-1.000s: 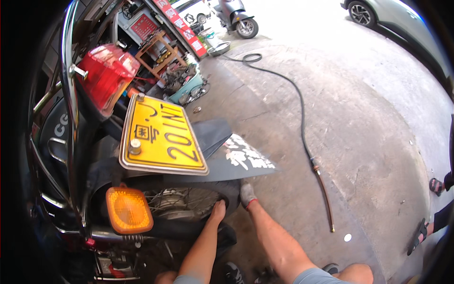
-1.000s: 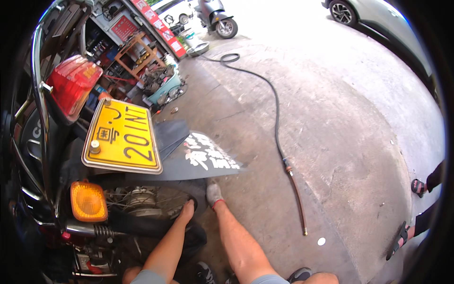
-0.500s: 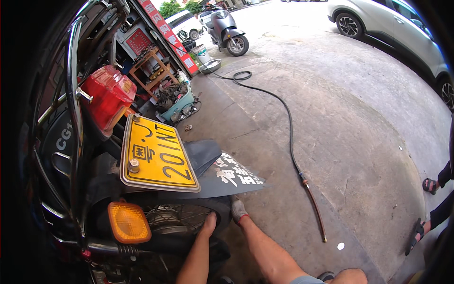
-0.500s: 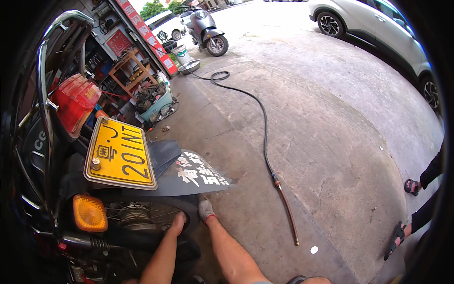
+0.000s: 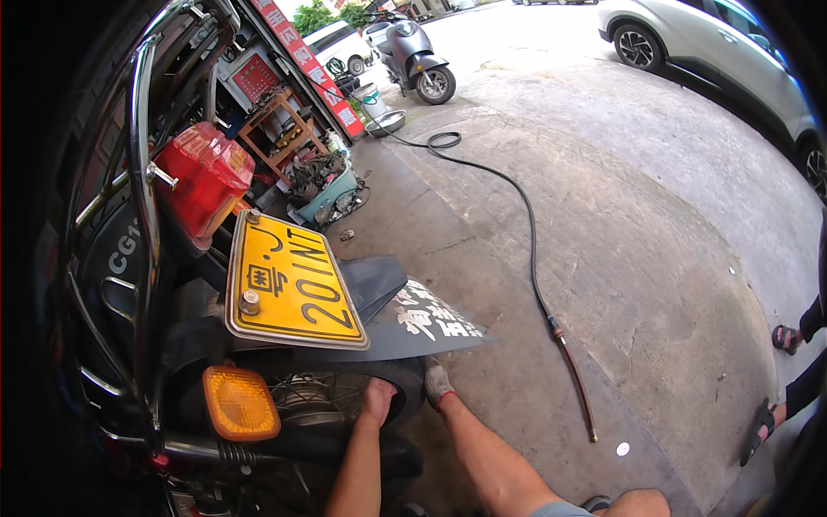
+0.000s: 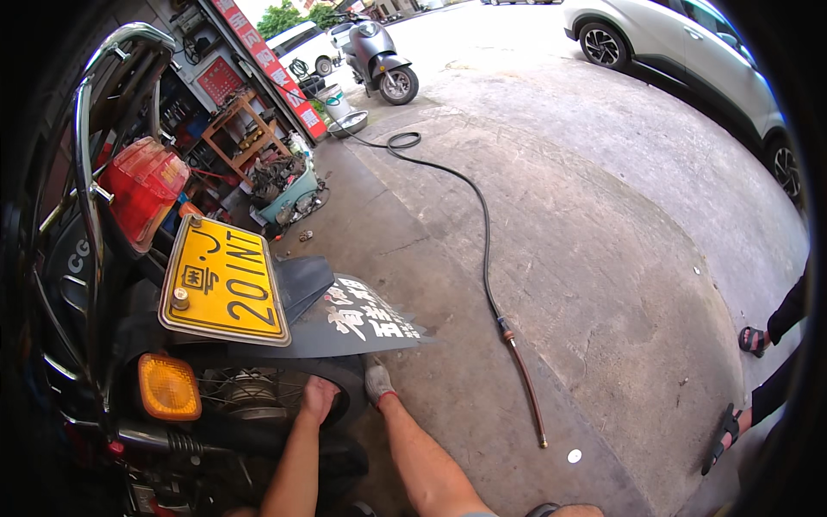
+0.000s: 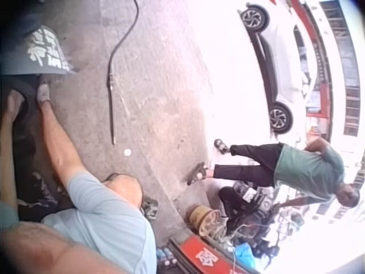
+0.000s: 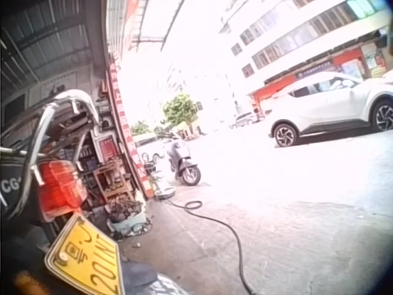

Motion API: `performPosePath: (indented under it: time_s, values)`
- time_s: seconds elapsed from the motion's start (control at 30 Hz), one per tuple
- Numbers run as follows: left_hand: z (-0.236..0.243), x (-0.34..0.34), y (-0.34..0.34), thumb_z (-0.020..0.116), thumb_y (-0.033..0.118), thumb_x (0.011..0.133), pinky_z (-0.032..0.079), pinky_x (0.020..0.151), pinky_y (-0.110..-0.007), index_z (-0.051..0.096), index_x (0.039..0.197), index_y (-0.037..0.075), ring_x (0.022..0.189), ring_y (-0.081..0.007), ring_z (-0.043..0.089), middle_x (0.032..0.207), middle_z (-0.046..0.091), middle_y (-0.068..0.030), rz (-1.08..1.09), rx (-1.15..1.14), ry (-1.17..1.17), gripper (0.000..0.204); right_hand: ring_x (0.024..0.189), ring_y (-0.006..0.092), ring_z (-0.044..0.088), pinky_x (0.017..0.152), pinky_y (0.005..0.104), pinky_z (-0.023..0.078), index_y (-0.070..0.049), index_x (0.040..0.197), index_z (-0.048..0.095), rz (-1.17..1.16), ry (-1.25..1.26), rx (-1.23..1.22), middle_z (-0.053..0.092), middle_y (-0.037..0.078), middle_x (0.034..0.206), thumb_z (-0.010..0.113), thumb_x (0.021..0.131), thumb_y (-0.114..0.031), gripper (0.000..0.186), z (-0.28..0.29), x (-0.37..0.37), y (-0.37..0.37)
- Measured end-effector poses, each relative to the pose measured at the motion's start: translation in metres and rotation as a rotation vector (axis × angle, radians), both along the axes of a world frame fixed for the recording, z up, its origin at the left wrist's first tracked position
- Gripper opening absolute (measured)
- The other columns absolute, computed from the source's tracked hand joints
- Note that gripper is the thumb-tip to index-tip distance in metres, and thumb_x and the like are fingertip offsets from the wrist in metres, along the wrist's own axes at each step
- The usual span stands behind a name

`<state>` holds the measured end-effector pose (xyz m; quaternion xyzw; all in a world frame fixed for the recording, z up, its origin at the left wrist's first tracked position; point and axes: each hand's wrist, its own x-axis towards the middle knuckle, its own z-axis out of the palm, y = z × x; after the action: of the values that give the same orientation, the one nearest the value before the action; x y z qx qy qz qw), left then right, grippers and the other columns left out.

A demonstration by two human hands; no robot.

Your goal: Repairing a motorcycle by loosening bolts with a wrench and adjusting the rear wheel inner tube area.

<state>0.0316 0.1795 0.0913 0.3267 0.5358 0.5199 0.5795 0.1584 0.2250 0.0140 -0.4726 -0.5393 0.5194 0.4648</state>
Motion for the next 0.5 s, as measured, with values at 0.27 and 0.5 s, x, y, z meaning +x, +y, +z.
performPosePath:
  time_s: [0.27, 0.5]
  values:
    - [0.051, 0.012, -0.005, 0.03, 0.029, 0.092, 0.034, 0.1, -0.043, 0.044, 0.125, 0.006, 0.117, -0.0259, 0.046, 0.128, 0.048, -0.01, -0.077, 0.235, -0.2, 0.042, 0.116, 0.0334, 0.046, 0.093, 0.0374, 0.038, -0.004, 0.121, 0.05, 0.021, -0.092, 0.073, 0.051, 0.02, 0.122, 0.031, 0.091, -0.016, 0.037, -0.005, -0.007, 0.0]
    - [0.066, -0.002, -0.008, 0.032, 0.03, 0.09, 0.037, 0.095, -0.044, 0.054, 0.11, 0.012, 0.106, -0.0249, 0.053, 0.113, 0.058, -0.0055, -0.023, 0.354, -0.348, 0.035, 0.115, 0.0314, 0.047, 0.093, 0.037, 0.039, -0.004, 0.122, 0.049, 0.059, -0.187, 0.114, 0.052, 0.02, 0.121, 0.033, 0.09, -0.009, 0.036, -0.012, -0.014, 0.001]
